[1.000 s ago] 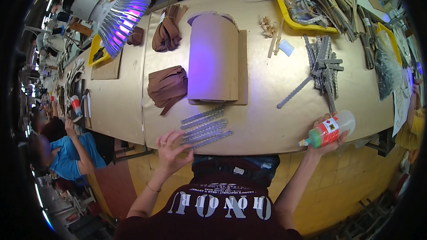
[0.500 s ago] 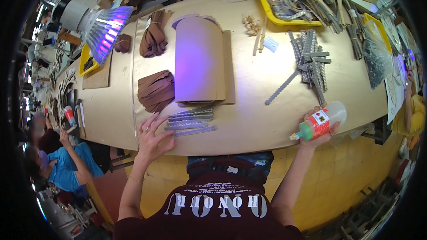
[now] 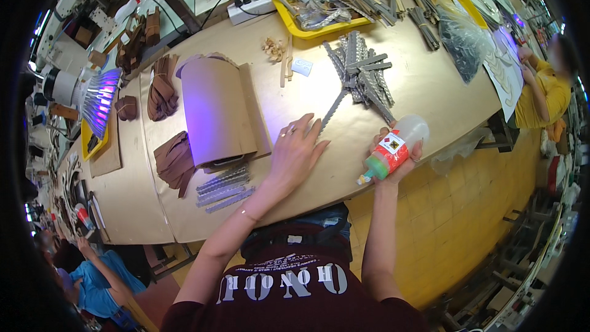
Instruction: The person picks up silver decorative strips from a table, applies glue from a bottle along their length, and places them in a neat stack. The person repeats this process for multiple strips.
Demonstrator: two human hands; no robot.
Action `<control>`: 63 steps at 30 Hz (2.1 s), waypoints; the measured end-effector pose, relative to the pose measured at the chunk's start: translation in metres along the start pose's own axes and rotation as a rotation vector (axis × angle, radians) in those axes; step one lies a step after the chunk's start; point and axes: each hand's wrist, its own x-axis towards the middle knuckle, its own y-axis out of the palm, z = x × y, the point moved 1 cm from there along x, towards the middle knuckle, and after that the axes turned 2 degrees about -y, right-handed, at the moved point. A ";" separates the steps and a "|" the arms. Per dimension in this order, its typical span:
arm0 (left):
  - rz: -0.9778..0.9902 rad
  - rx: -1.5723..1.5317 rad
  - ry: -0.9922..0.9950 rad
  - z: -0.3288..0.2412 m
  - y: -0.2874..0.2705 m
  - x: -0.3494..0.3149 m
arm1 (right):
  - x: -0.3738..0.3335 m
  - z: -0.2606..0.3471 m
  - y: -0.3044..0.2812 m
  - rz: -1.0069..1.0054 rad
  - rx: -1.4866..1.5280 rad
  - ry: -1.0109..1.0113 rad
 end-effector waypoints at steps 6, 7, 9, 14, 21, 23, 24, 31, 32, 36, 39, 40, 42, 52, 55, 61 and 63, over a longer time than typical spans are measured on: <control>0.114 -0.057 -0.037 0.007 0.005 -0.012 | 0.000 -0.001 0.002 0.034 0.017 -0.015; 0.110 -0.078 -0.018 0.007 -0.001 -0.025 | -0.002 -0.002 0.002 -0.011 -0.003 -0.038; 0.148 -0.121 -0.023 0.003 -0.013 -0.049 | -0.007 -0.005 0.003 -0.123 -0.061 -0.088; 0.150 -0.019 0.003 -0.017 -0.017 -0.066 | -0.012 -0.001 0.021 -0.344 -0.427 -0.235; 0.376 -0.066 -0.005 -0.038 0.006 -0.059 | -0.009 -0.005 0.069 -0.183 -0.159 0.396; 0.401 -0.106 -0.023 -0.035 0.006 -0.065 | -0.011 -0.011 0.072 -0.348 -0.254 0.380; 0.431 -0.129 -0.041 -0.032 0.005 -0.069 | -0.012 -0.011 0.071 -0.448 -0.271 0.341; 0.409 -0.102 -0.052 -0.029 -0.001 -0.082 | -0.013 0.018 0.057 -0.152 -0.684 0.056; 0.397 -0.078 -0.034 -0.030 -0.002 -0.083 | -0.014 0.015 0.055 -0.162 -0.761 -0.023; 0.346 0.013 -0.105 -0.036 -0.016 -0.104 | -0.016 -0.009 0.055 -0.259 -1.082 -0.559; 0.336 0.059 -0.235 -0.029 -0.030 -0.125 | -0.017 -0.017 0.062 -0.155 -1.292 -0.657; 0.339 0.072 -0.258 -0.024 -0.034 -0.130 | -0.017 -0.019 0.063 -0.138 -1.344 -0.643; 0.308 0.105 -0.287 -0.015 -0.039 -0.138 | -0.018 -0.020 0.063 -0.102 -1.461 -0.631; 0.355 0.192 -0.287 -0.009 -0.037 -0.141 | -0.018 -0.031 0.061 -0.103 -1.630 -0.734; 0.353 0.215 -0.269 -0.009 -0.036 -0.143 | -0.025 -0.042 0.068 -0.026 -1.647 -0.756; 0.332 0.256 -0.250 -0.009 -0.033 -0.143 | -0.054 -0.086 0.070 0.113 -1.584 -0.564; 0.322 0.259 -0.245 -0.008 -0.032 -0.144 | -0.062 -0.100 0.068 0.163 -1.578 -0.537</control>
